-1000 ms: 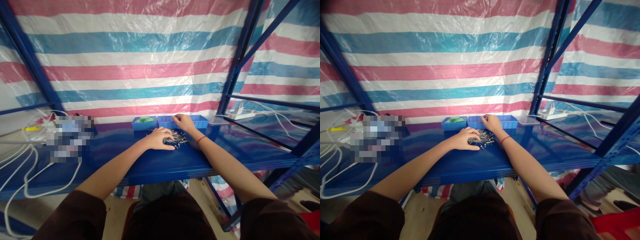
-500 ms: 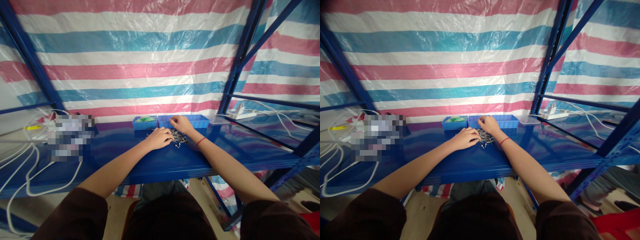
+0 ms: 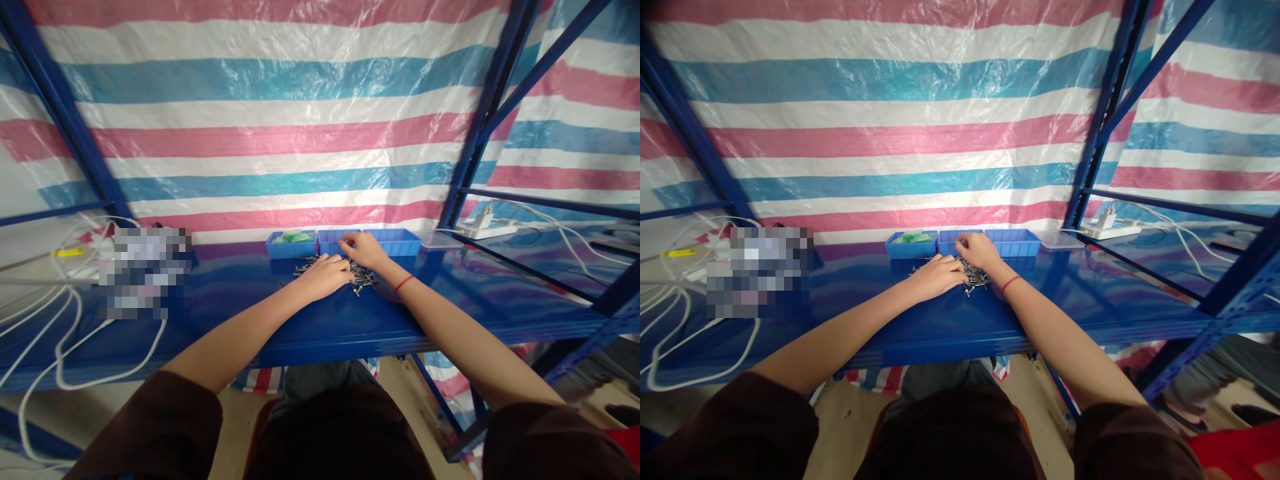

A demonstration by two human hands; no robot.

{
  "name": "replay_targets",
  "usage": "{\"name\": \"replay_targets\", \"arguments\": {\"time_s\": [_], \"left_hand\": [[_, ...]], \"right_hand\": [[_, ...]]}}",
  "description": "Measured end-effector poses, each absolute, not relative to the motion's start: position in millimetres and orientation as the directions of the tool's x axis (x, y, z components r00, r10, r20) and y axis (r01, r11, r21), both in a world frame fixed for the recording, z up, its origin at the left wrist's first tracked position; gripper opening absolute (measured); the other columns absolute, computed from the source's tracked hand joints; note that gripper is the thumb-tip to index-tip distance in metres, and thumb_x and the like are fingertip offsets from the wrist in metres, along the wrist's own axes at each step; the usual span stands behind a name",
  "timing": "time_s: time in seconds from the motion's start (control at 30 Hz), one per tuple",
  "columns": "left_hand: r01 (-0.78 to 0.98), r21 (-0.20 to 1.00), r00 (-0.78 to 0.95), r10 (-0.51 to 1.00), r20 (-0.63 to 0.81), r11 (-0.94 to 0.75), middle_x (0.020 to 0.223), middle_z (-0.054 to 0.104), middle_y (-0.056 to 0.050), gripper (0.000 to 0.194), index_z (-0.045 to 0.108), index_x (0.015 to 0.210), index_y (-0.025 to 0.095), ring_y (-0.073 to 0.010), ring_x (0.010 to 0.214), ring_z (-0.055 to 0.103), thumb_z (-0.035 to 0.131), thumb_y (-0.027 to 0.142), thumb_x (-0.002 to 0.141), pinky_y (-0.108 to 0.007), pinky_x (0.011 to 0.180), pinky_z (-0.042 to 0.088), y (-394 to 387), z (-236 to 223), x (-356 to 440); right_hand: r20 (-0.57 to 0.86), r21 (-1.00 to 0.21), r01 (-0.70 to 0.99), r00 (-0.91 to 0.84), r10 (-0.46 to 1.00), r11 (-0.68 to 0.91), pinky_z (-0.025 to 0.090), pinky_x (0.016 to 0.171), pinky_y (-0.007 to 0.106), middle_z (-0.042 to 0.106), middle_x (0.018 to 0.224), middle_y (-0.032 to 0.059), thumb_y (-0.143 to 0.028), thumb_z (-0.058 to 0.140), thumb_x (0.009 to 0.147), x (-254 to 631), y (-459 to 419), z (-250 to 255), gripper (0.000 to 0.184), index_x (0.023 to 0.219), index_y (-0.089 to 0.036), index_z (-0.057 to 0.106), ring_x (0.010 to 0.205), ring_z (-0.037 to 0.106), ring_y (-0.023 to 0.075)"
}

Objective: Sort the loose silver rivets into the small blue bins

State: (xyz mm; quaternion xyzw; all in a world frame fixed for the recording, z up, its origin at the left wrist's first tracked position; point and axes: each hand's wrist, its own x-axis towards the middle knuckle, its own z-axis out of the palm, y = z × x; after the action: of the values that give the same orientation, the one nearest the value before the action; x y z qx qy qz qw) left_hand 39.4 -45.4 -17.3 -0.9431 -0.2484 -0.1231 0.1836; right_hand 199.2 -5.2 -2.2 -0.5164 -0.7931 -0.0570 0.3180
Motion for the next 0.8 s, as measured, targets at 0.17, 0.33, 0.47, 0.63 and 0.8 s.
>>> {"name": "replay_targets", "arguments": {"time_s": [0.17, 0.33, 0.47, 0.63, 0.8], "left_hand": [[0.492, -0.293, 0.856, 0.396, 0.331, -0.82, 0.097, 0.061, -0.003, 0.022, 0.064, 0.094, 0.021, -0.0185, 0.097, 0.048, 0.044, 0.029, 0.092, -0.031, 0.08, 0.028, -43, -21, 40], [0.494, -0.229, 0.856, 0.423, 0.297, -0.839, 0.103, 0.061, -0.002, 0.022, 0.062, 0.101, 0.024, -0.018, 0.099, 0.048, 0.043, 0.03, 0.092, -0.03, 0.08, 0.03, -40, -23, 40], [0.502, -0.217, 0.851, 0.433, 0.296, -0.837, 0.102, 0.06, -0.002, 0.021, 0.063, 0.096, 0.025, -0.0185, 0.1, 0.047, 0.044, 0.031, 0.091, -0.03, 0.077, 0.03, -41, -22, 40], [0.496, -0.257, 0.848, 0.398, 0.35, -0.83, 0.099, 0.059, -0.004, 0.02, 0.06, 0.095, 0.02, -0.0191, 0.098, 0.049, 0.041, 0.027, 0.092, -0.031, 0.077, 0.03, -40, -26, 40], [0.508, -0.228, 0.822, 0.389, 0.416, -0.83, 0.094, 0.062, -0.003, 0.018, 0.056, 0.095, 0.018, -0.017, 0.092, 0.053, 0.039, 0.021, 0.093, -0.031, 0.078, 0.03, -37, -28, 41]], "right_hand": [[0.557, -0.227, 0.856, -0.277, 0.783, 0.465, 0.037, 0.061, 0.024, 0.07, 0.076, 0.0055, -0.03, 0.046, 0.083, 199, -5, -3, 0.028, 0.091, -0.016, 0.069, 0.065, 0.059, 0.0163], [0.553, -0.221, 0.857, -0.283, 0.784, 0.465, 0.037, 0.061, 0.023, 0.07, 0.076, 0.0047, -0.031, 0.047, 0.083, 199, -3, -5, 0.028, 0.092, -0.016, 0.069, 0.065, 0.06, 0.0154], [0.542, -0.222, 0.852, -0.296, 0.786, 0.474, 0.037, 0.061, 0.023, 0.069, 0.076, 0.0047, -0.031, 0.047, 0.083, 198, -2, -7, 0.028, 0.09, -0.017, 0.069, 0.067, 0.06, 0.0153], [0.552, -0.224, 0.843, -0.303, 0.777, 0.488, 0.037, 0.061, 0.023, 0.069, 0.075, 0.0041, -0.031, 0.047, 0.082, 198, -2, -8, 0.027, 0.089, -0.017, 0.069, 0.067, 0.061, 0.0152], [0.543, -0.223, 0.842, -0.312, 0.78, 0.491, 0.037, 0.061, 0.023, 0.069, 0.074, 0.0048, -0.029, 0.047, 0.082, 198, -2, -6, 0.026, 0.086, -0.016, 0.069, 0.067, 0.06, 0.0155]]}}
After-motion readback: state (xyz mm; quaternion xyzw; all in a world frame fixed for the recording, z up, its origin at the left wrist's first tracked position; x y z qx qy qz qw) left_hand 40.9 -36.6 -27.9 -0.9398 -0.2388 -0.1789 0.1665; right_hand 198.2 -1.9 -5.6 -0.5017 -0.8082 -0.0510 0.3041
